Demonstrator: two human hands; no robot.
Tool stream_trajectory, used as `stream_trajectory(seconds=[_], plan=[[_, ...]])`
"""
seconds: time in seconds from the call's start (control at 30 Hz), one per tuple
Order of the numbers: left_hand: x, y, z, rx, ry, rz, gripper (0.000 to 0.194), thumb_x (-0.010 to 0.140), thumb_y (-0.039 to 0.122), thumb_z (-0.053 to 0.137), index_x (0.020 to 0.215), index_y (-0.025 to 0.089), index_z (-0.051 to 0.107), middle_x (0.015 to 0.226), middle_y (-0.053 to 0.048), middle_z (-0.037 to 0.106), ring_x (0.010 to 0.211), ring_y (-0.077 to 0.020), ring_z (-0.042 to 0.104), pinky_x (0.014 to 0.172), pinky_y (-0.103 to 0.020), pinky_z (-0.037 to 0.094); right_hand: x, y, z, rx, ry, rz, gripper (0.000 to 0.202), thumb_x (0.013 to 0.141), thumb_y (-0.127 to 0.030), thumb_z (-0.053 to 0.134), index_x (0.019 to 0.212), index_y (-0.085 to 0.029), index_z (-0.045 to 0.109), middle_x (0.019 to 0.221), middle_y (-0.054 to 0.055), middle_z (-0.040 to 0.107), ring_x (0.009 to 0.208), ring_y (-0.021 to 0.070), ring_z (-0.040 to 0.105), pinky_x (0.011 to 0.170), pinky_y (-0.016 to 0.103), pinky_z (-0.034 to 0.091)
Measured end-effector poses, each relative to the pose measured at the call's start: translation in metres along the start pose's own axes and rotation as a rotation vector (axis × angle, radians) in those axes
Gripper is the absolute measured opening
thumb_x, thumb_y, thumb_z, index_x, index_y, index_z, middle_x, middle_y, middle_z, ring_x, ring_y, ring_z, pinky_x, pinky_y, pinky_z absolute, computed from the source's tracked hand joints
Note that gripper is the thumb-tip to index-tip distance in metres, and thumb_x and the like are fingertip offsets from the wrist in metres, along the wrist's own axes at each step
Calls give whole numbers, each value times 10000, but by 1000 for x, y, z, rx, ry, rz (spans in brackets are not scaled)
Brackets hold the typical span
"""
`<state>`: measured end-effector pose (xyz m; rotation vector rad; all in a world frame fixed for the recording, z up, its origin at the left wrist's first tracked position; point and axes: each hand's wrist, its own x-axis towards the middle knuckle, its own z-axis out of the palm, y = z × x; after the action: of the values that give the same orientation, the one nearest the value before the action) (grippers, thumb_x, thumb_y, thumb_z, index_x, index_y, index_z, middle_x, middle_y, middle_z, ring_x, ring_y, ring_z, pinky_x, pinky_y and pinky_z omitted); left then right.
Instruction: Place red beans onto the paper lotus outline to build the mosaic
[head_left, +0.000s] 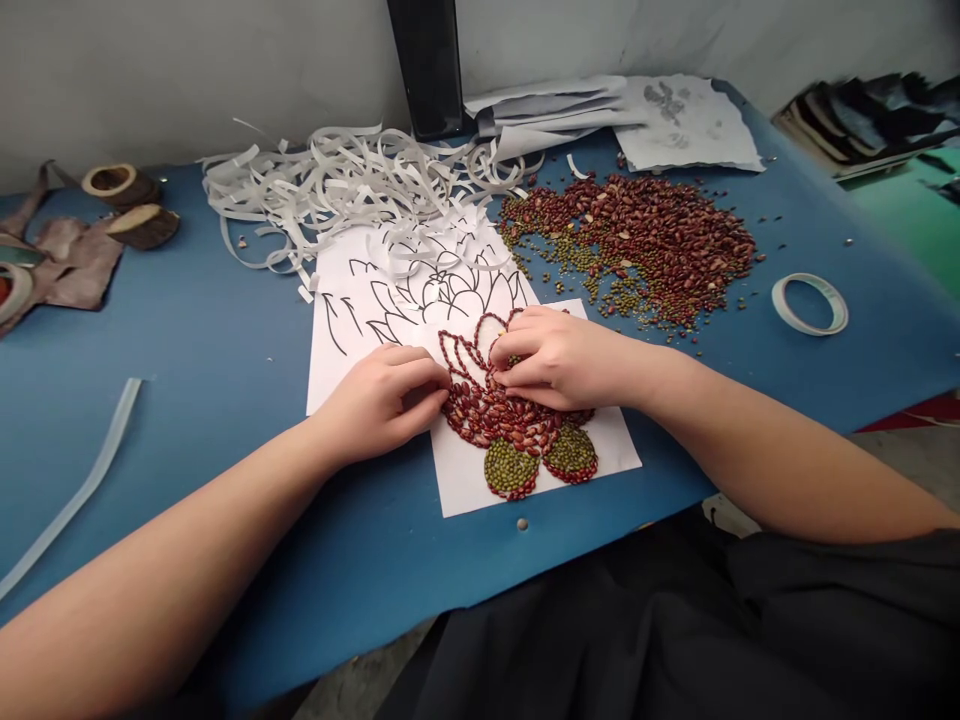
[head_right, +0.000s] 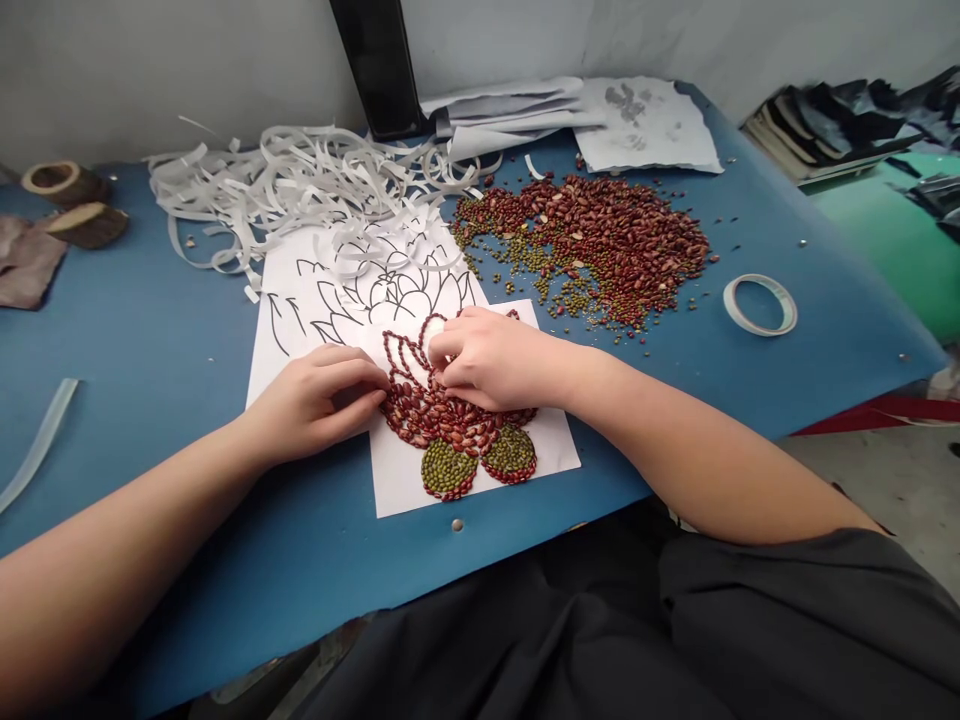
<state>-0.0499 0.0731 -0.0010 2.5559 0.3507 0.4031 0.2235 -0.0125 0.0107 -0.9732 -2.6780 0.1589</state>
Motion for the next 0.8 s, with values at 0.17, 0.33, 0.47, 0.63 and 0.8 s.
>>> stream_trajectory(seconds=[0.17, 0.33, 0.47, 0.63, 0.8], plan=[[0, 0, 0, -3, -10, -6, 203, 1005, 253, 512, 968, 187, 700, 872, -47, 710, 795, -162, 645, 770, -301, 503, -5, 3, -8, 37, 110, 36, 167, 1014, -238, 607, 968, -217, 766, 1051, 63, 741, 915, 186, 627, 863, 372, 444], [0, 1, 0, -8, -2, 5, 191, 1006, 235, 518, 976, 182, 699, 878, -45, 708, 797, -157, 648, 762, -291, 502, -6, 5, -7, 69, 81, -2, 173, 1005, -257, 611, 971, -214, 775, 1024, 64, 741, 883, 186, 618, 836, 367, 444], [0, 1, -1, -11, -3, -5, 188, 1002, 242, 523, 971, 186, 699, 872, -46, 705, 796, -162, 645, 756, -292, 504, -3, -1, -5, -4, -17, -27, 190, 991, -255, 610, 915, -199, 775, 978, 70, 718, 841, 191, 571, 801, 369, 413], [0, 0, -1, -6, -22, -29, 188, 998, 242, 519, 971, 190, 697, 855, -40, 697, 791, -166, 637, 760, -297, 500, 1, -10, -9, -140, -89, -34, 213, 986, -249, 594, 851, -178, 743, 962, 85, 702, 857, 209, 555, 821, 393, 414], [0, 1, -2, -7, -10, 0, 169, 1003, 222, 528, 992, 186, 693, 857, -34, 691, 787, -158, 633, 747, -285, 495, -4, -7, -14, -118, -10, -17, 266, 1022, -240, 531, 871, -208, 748, 1037, 65, 751, 850, 203, 579, 809, 389, 454]])
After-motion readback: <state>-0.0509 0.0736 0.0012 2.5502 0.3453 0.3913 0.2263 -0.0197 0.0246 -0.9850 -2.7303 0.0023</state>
